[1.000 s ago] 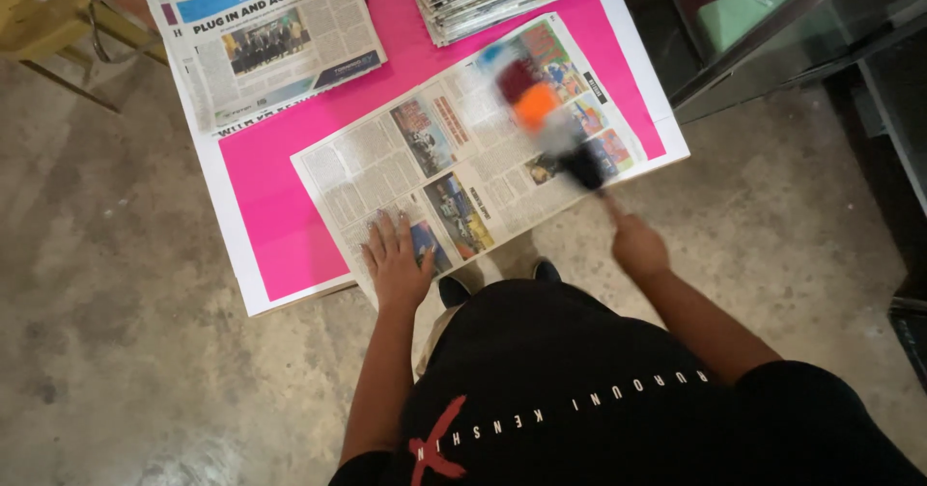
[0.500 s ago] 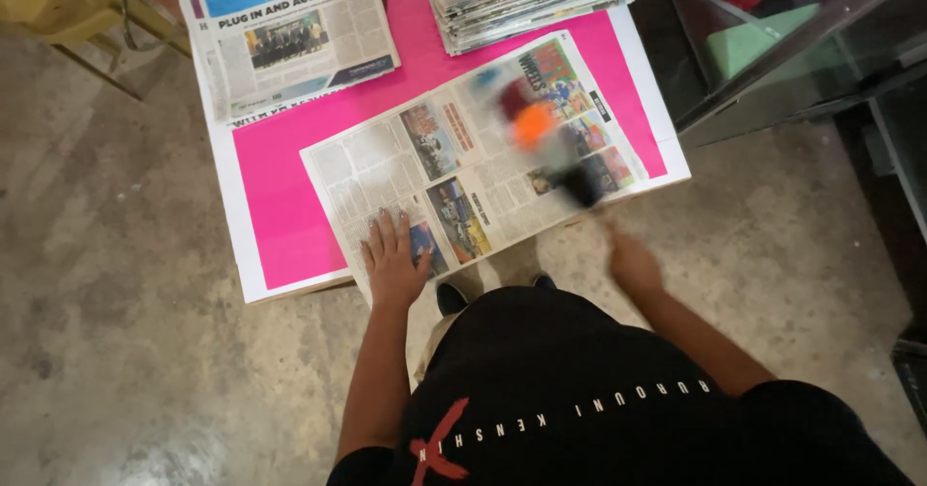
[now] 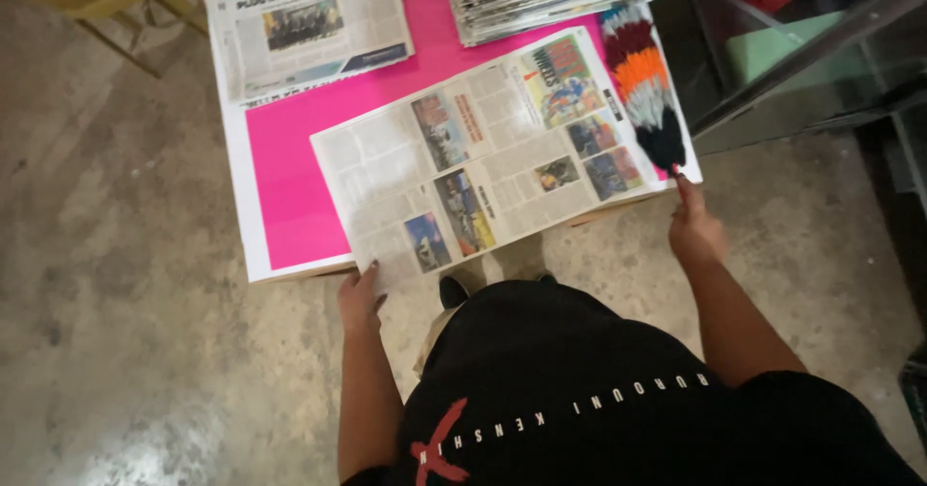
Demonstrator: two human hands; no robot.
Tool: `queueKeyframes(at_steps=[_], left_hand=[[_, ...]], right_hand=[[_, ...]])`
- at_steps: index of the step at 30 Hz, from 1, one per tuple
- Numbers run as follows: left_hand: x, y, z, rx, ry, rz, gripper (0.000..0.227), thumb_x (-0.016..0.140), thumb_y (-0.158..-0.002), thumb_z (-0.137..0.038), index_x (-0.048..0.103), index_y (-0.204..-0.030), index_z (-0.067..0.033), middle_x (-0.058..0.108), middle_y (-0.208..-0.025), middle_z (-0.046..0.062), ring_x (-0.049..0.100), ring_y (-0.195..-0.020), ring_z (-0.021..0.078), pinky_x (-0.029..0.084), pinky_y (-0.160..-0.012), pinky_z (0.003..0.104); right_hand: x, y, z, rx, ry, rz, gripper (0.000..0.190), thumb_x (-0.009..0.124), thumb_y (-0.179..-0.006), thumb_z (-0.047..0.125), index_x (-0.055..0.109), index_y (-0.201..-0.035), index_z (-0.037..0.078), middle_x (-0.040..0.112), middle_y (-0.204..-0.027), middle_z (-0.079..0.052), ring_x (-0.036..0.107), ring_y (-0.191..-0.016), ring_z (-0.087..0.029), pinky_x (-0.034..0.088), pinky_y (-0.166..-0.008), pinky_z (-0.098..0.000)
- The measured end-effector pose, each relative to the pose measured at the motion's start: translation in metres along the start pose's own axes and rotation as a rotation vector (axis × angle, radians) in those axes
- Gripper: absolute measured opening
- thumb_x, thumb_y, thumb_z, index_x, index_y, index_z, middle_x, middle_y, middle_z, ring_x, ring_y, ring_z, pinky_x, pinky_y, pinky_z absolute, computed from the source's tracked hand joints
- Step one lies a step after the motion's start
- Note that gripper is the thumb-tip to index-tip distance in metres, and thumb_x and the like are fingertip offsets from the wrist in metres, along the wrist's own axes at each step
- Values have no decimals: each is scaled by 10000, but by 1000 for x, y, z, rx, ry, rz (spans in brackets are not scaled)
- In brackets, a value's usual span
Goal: Dusting various newspapers with a feather duster and organizing them into stacks on a table.
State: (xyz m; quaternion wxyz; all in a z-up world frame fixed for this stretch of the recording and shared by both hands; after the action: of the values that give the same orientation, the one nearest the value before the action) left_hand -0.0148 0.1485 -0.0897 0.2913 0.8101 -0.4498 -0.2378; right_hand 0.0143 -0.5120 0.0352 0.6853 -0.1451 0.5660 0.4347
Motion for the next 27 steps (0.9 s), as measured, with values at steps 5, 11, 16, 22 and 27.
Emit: queueKeyframes(at_steps=[5, 11, 16, 22, 27], left_hand=[[-29, 47, -117, 552, -216, -194, 223, 731, -917, -165, 678, -1015, 28, 672, -850, 69, 628, -771, 171, 535, -673, 353], [31, 215, -283, 964, -540, -290, 162, 695, -914, -15, 729, -1072, -5, 737, -905, 165, 697, -730, 237, 556, -669, 338], [150, 257, -272, 1412, -660, -81, 309, 651, -887, 9, 731, -1174, -76, 770, -1032, 150, 749, -883, 281, 596, -724, 372], [261, 239, -177, 1218, -656, 987, 833, 768, -852, -356, 435, -1581, -131, 533, -1536, 219, 528, -1387, 361, 443, -1154, 478], [214, 162, -123, 993, -1442, 496, 1161, 881, -650, -495, 255, -1567, -156, 120, -1675, 190, 63, -1545, 423, 113, -1217, 633]], right_hand=[[17, -30, -14, -272, -75, -116, 558, 571, -996, 103, 525, -1497, 346, 640, -1272, -274, 624, -1119, -482, 509, -916, -558], [36, -18, 4, -327, -18, -40, 595, 533, -1035, 107, 468, -1589, 315, 624, -1264, -294, 631, -1086, -486, 518, -904, -557], [31, -9, 16, -209, 63, -25, 593, 503, -1055, 123, 450, -1619, 300, 602, -1266, -315, 633, -1043, -499, 517, -874, -575], [24, 7, 32, -435, 88, -294, 701, 670, -870, 99, 524, -1547, 205, 581, -1290, -311, 598, -1060, -501, 503, -858, -567], [26, 47, 64, -641, 48, -330, 330, 639, -926, 55, 698, -1249, 93, 643, -1213, -166, 612, -1065, -387, 509, -921, -518]])
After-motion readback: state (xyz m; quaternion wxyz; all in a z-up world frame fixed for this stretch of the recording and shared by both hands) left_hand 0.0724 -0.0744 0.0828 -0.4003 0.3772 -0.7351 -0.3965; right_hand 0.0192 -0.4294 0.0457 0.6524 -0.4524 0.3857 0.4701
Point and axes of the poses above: each hand's wrist, its own y-axis away from the middle knuckle, its own x-axis out of the palm, z = x × y, the point moved 9 cm from there along -y, towards the middle knuckle
